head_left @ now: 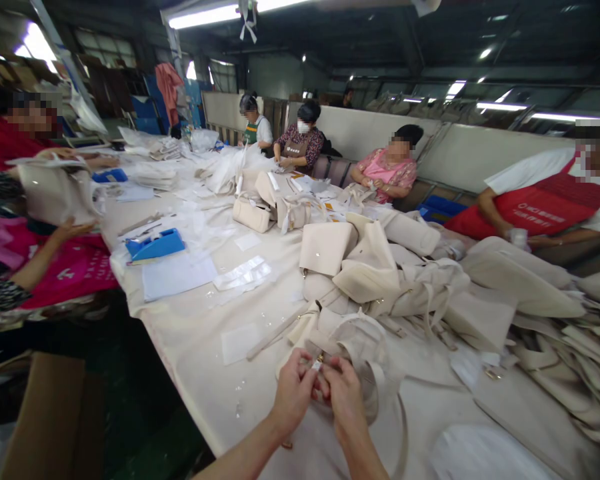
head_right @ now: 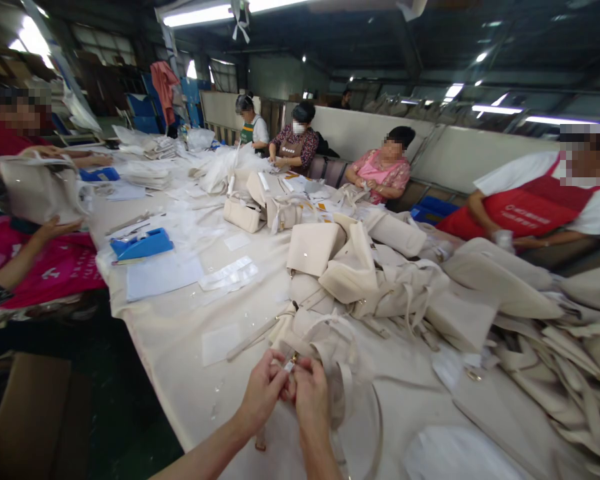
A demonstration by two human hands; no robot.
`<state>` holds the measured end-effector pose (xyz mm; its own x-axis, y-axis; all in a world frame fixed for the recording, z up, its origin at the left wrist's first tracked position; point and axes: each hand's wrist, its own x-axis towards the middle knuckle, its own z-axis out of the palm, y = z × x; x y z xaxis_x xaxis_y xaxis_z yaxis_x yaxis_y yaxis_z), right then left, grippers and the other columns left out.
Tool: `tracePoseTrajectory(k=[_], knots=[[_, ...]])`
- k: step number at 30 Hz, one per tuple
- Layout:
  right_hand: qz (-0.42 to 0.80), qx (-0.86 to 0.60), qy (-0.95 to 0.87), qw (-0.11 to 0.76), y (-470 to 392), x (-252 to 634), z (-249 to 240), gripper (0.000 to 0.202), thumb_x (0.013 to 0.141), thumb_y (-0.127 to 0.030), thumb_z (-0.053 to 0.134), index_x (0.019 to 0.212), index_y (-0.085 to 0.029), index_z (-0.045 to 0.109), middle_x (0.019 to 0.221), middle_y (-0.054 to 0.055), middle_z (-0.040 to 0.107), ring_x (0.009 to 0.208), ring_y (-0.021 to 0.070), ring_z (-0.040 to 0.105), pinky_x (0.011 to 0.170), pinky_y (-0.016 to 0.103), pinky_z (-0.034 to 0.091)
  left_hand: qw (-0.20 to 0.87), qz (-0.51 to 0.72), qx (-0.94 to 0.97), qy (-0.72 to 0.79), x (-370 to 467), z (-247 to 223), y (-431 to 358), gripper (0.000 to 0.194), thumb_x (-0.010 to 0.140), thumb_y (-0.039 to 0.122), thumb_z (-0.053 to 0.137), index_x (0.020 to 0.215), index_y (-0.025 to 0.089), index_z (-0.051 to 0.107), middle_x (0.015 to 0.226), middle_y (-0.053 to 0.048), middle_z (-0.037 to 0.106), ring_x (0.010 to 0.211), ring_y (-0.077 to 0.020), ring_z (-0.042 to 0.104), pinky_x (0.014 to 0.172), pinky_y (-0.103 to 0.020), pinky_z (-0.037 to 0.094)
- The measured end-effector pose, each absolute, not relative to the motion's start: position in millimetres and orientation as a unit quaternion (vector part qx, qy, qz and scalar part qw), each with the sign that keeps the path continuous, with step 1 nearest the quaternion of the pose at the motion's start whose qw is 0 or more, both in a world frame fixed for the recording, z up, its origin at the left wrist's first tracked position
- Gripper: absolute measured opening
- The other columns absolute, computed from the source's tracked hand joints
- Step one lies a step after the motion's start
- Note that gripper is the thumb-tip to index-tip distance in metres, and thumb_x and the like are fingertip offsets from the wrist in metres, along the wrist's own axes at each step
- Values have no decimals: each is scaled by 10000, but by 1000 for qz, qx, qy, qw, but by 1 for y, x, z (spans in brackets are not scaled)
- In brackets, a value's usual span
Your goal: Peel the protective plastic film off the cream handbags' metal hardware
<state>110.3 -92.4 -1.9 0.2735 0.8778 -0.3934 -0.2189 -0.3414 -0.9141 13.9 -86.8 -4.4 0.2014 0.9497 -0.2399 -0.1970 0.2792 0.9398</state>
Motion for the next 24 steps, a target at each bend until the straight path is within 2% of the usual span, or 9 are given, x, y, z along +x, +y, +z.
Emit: tracePoseTrajectory(k=[5, 9, 13, 16, 20, 24], knots=[[634, -518, -176, 547, -100, 107, -1, 294, 568, -372, 722, 759, -205, 573, 431, -139, 333, 358, 29, 182, 359, 174, 249, 712, 421, 344, 444, 13, -12, -87, 458, 721, 543, 664, 888, 246, 358, 529, 63, 614, 389, -141, 569, 423, -234, 421], [714, -442, -121, 529, -100, 112, 4, 301, 596, -377, 779, 749, -152, 652, 481, -122, 362, 407, 3, 79, 345, 136, 155, 687, 418, 363, 472, 8, -18, -88, 441, 705, 498, 709, 837, 237, 380, 475, 101, 536, 369, -98, 517, 405, -193, 339], [746, -434, -79, 499, -95, 110, -1, 373, 516, -361, 897, 695, -129, 667, 430, -144, 312, 385, -18, 117, 346, 123, 139, 647, 405, 436, 477, 4, -10, -91, 274, 809, 411, 608, 857, 238, 401, 555, 60, 609, 447, -121, 585, 427, -204, 359], [735, -449, -89, 501, -96, 110, -7, 424, 477, -401, 921, 691, -124, 681, 397, -145, 292, 365, -13, 152, 338, 135, 120, 614, 387, 483, 490, 1, 0, -91, 162, 827, 307, 553, 858, 234, 411, 543, 62, 603, 433, -107, 545, 426, -203, 352], [729, -455, -114, 498, -102, 113, -10, 447, 559, -462, 880, 802, -117, 730, 363, -146, 243, 359, 2, 148, 348, 150, 118, 661, 368, 437, 486, -1, 3, -88, 249, 771, 357, 595, 845, 230, 394, 502, 88, 562, 385, -85, 456, 410, -199, 324], [696, -475, -184, 507, -107, 108, -10, 525, 623, -556, 812, 916, -126, 741, 354, -129, 286, 365, 15, 195, 375, 152, 187, 705, 353, 383, 481, -3, -1, -86, 354, 720, 442, 638, 864, 213, 410, 531, 55, 613, 410, -83, 489, 443, -199, 322]])
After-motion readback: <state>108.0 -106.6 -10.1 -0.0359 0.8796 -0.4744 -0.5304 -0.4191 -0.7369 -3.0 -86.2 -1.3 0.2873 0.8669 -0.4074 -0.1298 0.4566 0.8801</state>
